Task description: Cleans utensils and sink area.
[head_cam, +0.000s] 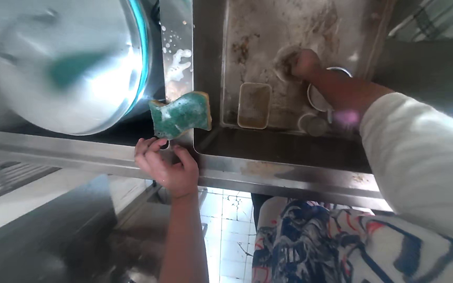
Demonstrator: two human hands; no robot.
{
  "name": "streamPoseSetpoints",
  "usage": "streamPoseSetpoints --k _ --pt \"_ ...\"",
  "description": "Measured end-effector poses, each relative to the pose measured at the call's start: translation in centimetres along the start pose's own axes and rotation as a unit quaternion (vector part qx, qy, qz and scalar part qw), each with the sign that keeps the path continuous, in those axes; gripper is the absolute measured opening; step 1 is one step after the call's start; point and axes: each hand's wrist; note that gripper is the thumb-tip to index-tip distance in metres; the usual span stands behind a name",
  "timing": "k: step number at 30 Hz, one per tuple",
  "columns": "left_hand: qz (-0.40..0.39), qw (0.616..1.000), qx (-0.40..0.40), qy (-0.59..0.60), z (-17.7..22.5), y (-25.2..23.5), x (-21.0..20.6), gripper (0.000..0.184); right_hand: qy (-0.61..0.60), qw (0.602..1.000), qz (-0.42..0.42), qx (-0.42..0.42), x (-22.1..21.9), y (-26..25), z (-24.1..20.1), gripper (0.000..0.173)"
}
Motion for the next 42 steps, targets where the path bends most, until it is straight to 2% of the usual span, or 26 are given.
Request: streamPoseSetpoints --k 3,6,15,23,28,33,42 --pt "-0.004 1.000 0.005 0.003 0.0 0.0 -0.1 0.027 0.031 0.999 -0.027 0.028 0.2 0.5 -0.7 0.030" --pt "-0.001 1.000 0.002 0.000 0.0 0.0 -0.1 0.028 0.032 0.999 -0.012 0.041 0.0 0.6 -0.6 0.028" --pt "0.000 1.000 -0.001 0.004 0.0 0.0 0.0 0.026 -0.007 1.000 0.006 -0.015 0.1 0.8 -0.7 0.029" --pt "0.006 1.000 -0.002 0.009 0.1 -0.1 -0.2 0.024 0.007 1.000 0.000 0.013 0.0 0.9 -0.5 0.029" --pt "-0.001 1.000 -0.001 0.007 -0.1 0.1 -0.2 0.026 -0.042 0.998 0.026 0.025 -0.5 -0.3 1.1 0.028" --pt "-0.004 1.000 0.003 0.001 0.0 0.1 0.0 0.028 -0.054 0.998 0.033 -0.014 -0.7 0.2 0.5 0.029" --pt "-0.008 1.000 0.008 0.000 0.1 0.0 0.0 0.029 -0.054 0.998 0.040 -0.014 -0.8 0.1 0.2 0.027"
Point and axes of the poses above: each hand's wrist, its own y-axis away from the middle knuckle, its own x-axis out of the back of the hand, z = x × y, and after that the axes turned 13 degrees about -y, right-handed
